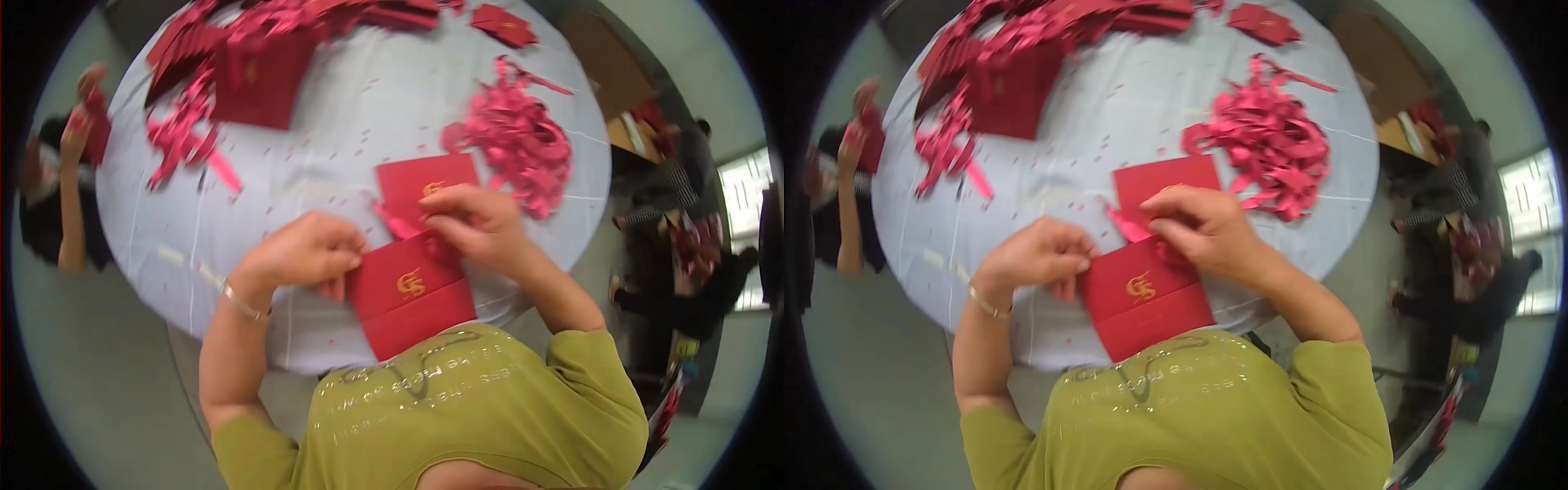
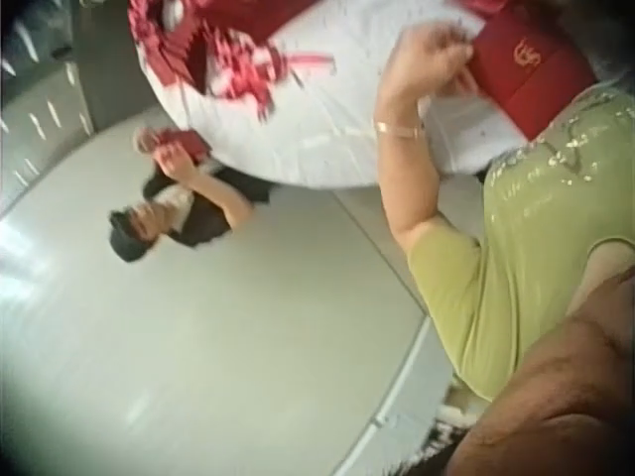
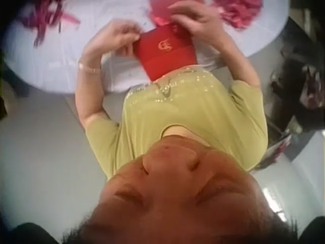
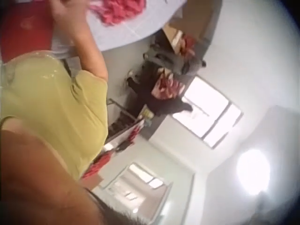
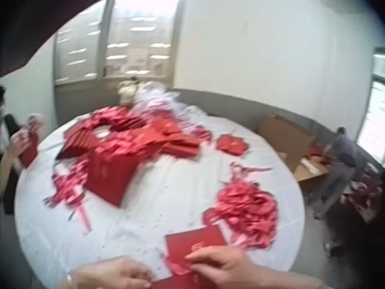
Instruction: The person attaches ribbon handles to small paper gift bags by threading the ribbons through slits by hand.
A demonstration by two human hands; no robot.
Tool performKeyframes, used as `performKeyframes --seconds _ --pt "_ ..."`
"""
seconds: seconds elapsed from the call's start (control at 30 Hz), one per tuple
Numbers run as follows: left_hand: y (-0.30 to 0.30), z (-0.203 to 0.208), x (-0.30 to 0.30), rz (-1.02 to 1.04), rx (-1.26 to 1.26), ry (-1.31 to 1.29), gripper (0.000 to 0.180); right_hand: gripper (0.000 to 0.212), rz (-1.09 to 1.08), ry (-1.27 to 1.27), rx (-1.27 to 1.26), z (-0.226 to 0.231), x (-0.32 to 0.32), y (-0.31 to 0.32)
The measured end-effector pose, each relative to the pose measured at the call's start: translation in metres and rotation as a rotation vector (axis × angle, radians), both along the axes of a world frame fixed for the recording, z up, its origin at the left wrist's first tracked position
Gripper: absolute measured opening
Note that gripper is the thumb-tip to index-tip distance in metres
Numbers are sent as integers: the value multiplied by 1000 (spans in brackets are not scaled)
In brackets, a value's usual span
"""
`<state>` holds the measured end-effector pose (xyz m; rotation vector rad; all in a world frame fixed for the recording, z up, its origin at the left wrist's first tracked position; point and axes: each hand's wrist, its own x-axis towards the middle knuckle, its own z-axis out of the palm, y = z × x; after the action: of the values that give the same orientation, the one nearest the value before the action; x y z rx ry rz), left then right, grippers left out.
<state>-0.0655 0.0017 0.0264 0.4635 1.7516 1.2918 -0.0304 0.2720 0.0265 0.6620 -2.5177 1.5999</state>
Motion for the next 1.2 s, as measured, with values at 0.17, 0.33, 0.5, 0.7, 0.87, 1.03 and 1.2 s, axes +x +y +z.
performKeyframes --seconds 0.17,0.33,0.5,0.7,0.87,1.03,1.2 --pt "-1 -2 0 46 -33 -106 14 13 118 7 78 10 0 -17" --pt "0 -2 3 32 -96 -66 14 15 258 110 156 1 8 -34" --pt "0 -1 5 44 -70 -58 13 18 276 327 325 -8 12 -39" --pt "-1 -5 4 32 -47 -28 10 18 244 233 376 -6 15 -43" --pt "1 -4 3 35 -55 -21 9 14 179 242 339 -6 16 -48" --pt "0 -10 3 41 -43 -31 8 15 228 277 303 -9 16 -48" --pt "0 -6 4 47 -29 2 8 17 273 381 338 -13 15 -51"
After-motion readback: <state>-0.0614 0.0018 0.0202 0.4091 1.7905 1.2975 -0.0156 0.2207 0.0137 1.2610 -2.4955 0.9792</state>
